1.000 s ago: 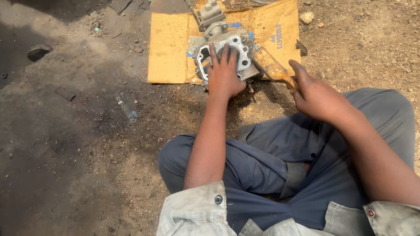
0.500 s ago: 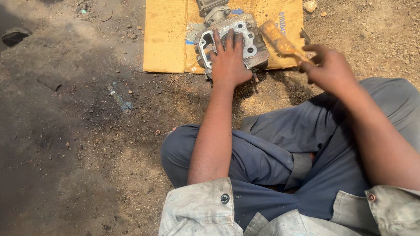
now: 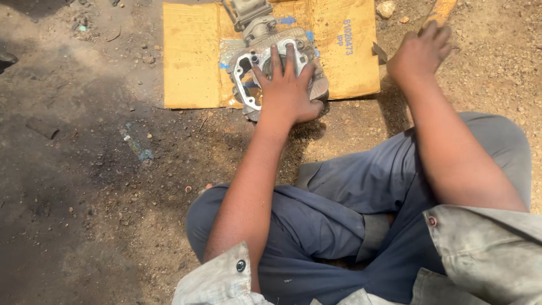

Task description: The person cleans a metal engine component using a wire brush and a small metal scraper while sitting on the ground.

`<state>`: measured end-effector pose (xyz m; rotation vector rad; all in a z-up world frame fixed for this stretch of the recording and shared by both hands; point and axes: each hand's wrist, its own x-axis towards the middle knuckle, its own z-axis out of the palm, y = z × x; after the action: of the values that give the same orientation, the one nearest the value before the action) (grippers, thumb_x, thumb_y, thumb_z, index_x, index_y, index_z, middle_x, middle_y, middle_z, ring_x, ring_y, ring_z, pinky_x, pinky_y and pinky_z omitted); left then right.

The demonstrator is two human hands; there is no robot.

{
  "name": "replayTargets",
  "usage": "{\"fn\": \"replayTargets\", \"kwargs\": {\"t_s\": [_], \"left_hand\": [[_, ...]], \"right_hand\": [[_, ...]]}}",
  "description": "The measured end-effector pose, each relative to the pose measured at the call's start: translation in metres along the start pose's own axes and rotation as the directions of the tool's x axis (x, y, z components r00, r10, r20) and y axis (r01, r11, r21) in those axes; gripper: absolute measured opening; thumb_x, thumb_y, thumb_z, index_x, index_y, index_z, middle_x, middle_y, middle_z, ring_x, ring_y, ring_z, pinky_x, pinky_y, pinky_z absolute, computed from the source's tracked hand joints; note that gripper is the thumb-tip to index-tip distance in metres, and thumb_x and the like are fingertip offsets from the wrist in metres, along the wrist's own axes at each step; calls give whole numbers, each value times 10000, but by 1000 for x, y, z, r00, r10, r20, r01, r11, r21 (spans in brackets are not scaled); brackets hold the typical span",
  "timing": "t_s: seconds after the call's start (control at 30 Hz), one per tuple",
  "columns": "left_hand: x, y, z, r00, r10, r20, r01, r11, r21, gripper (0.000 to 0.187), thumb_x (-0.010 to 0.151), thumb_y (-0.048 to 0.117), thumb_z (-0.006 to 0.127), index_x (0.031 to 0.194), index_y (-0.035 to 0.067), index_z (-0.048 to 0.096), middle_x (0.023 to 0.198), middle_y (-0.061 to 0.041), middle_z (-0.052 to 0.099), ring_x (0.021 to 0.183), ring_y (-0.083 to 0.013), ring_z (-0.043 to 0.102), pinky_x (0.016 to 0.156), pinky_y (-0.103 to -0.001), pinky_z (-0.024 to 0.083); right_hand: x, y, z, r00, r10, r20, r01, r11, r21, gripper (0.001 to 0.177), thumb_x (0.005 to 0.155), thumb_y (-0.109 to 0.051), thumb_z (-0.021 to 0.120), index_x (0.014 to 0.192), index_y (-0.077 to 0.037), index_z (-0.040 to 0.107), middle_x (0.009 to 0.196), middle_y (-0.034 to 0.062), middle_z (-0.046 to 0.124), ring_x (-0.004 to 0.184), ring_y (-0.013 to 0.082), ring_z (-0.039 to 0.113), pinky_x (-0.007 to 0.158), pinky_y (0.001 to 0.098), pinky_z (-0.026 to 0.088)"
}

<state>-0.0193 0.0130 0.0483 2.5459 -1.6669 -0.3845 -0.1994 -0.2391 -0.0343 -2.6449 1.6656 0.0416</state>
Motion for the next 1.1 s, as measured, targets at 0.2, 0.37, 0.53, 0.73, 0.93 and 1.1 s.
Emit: {"fn": "replayTargets", "kwargs": {"t_s": [0.2, 0.37, 0.53, 0.73, 0.93, 1.1], "left_hand": [[20, -9, 21, 972, 70, -223, -84, 995, -56, 523, 842, 409, 624, 1263, 101, 651, 1633, -199, 268, 1528, -471, 85, 1119, -795, 126], [29, -42, 40, 882, -39, -470, -99, 959, -265, 333, 954, 218, 640, 1264, 103, 679, 1474, -175, 524, 1468, -425, 384, 1175, -626, 291], [39, -40, 53, 825, -14, -565, -212, 919, -332, 354, 953, 135, 650, 1300, 194, 673, 1354, -62, 652, 1420, -339, 472, 1194, -522, 316], [53, -39, 62, 815, -41, -577, -334, 781, -527, 452, 1036, 88, 560, 1473, 205, 562, 1284, -9, 728, 1301, -235, 623, 1185, -446, 366], [62, -50, 70, 843, -23, -537, -341, 750, -567, 436, 1050, 76, 515, 1448, 232, 600, 1186, 14, 789, 1155, -184, 738, 1148, -427, 447], [62, -54, 67, 873, -102, -478, -356, 536, -765, 361, 1101, 129, 478, 1440, 205, 579, 1241, -39, 764, 1192, -225, 733, 1074, -392, 552]], "right_hand": [[25, -15, 46, 967, -159, 201, 137, 984, 117, 580, 804, -8, 668, 1377, -39, 587, 1396, 239, 609, 1358, 469, 468, 1192, 575, 322], [32, -7, 23, 990, -108, 93, 87, 975, 206, 224, 951, -68, 644, 1154, -39, 734, 1161, 222, 717, 1063, 393, 673, 931, 566, 526], [7, -33, -72, 953, -283, -113, 273, 632, 725, 166, 1038, -93, 726, 1158, 20, 708, 1038, 151, 761, 878, 210, 776, 695, 369, 622], [-36, -96, -88, 784, -571, -244, 451, 254, 856, 327, 1035, 7, 619, 1351, 9, 533, 953, 147, 719, 859, 186, 757, 719, 286, 631], [-28, -105, -60, 794, -603, -72, 270, 244, 931, 93, 1063, -11, 668, 1086, 26, 586, 954, 135, 747, 826, 176, 777, 685, 303, 652], [-27, -104, -64, 787, -613, -74, 312, 292, 904, 87, 1041, -18, 676, 1098, 10, 617, 911, 126, 716, 744, 160, 726, 633, 302, 611]]}}
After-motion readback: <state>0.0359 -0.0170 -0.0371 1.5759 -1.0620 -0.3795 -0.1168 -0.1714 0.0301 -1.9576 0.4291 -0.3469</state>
